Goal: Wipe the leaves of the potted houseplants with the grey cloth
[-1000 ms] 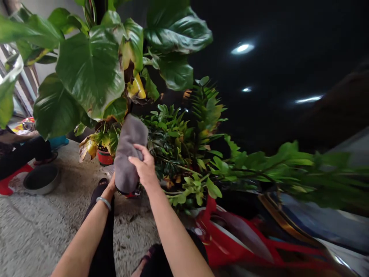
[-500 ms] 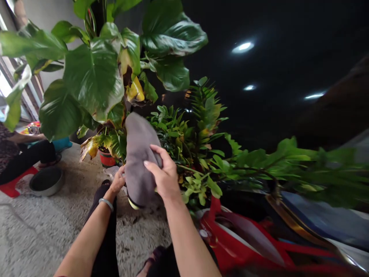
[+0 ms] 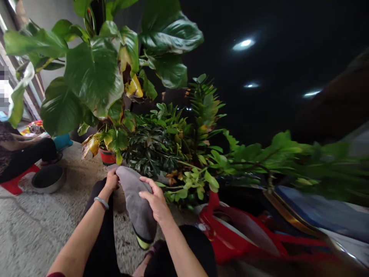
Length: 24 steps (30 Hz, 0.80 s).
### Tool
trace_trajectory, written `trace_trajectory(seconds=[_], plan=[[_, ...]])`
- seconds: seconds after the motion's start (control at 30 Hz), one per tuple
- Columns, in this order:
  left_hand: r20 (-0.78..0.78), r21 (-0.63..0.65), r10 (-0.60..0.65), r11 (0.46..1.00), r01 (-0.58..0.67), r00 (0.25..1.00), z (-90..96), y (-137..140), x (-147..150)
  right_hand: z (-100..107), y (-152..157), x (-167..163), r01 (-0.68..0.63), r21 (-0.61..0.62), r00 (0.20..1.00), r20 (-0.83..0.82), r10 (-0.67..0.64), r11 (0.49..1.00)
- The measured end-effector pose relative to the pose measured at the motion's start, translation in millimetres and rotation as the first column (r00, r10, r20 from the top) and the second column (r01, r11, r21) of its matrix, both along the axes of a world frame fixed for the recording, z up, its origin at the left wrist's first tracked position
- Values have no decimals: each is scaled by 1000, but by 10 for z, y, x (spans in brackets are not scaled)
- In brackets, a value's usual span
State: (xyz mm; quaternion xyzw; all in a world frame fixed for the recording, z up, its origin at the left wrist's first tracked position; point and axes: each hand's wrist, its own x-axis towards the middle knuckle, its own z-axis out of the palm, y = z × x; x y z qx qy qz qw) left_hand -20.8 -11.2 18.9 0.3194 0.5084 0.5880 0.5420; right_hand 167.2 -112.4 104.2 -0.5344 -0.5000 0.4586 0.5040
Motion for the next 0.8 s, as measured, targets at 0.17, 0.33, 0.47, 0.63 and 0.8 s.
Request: trace_trajectory(seconds=[0.17, 0.33, 0.47, 0.63, 0.8], plan=[[126, 97, 44, 994, -57, 991, 294, -571, 143, 194, -70, -28, 28, 416, 909, 368, -196, 909], [361, 273, -250, 950, 154, 899, 517, -1202, 545, 247, -335, -281, -269, 502, 750, 644, -148, 822], [437, 249, -302, 946, 209, 847, 561, -1361, 587, 282, -511, -329, -374, 511, 750, 657, -71, 774], [403, 235, -284, 951, 201, 870, 639, -1420, 575, 302, -526, -294, -126, 437, 932, 360, -45, 891], [306, 159, -219, 971, 177, 927, 649, -1434, 608, 204, -440, -23, -210, 280, 967, 200, 157, 937]])
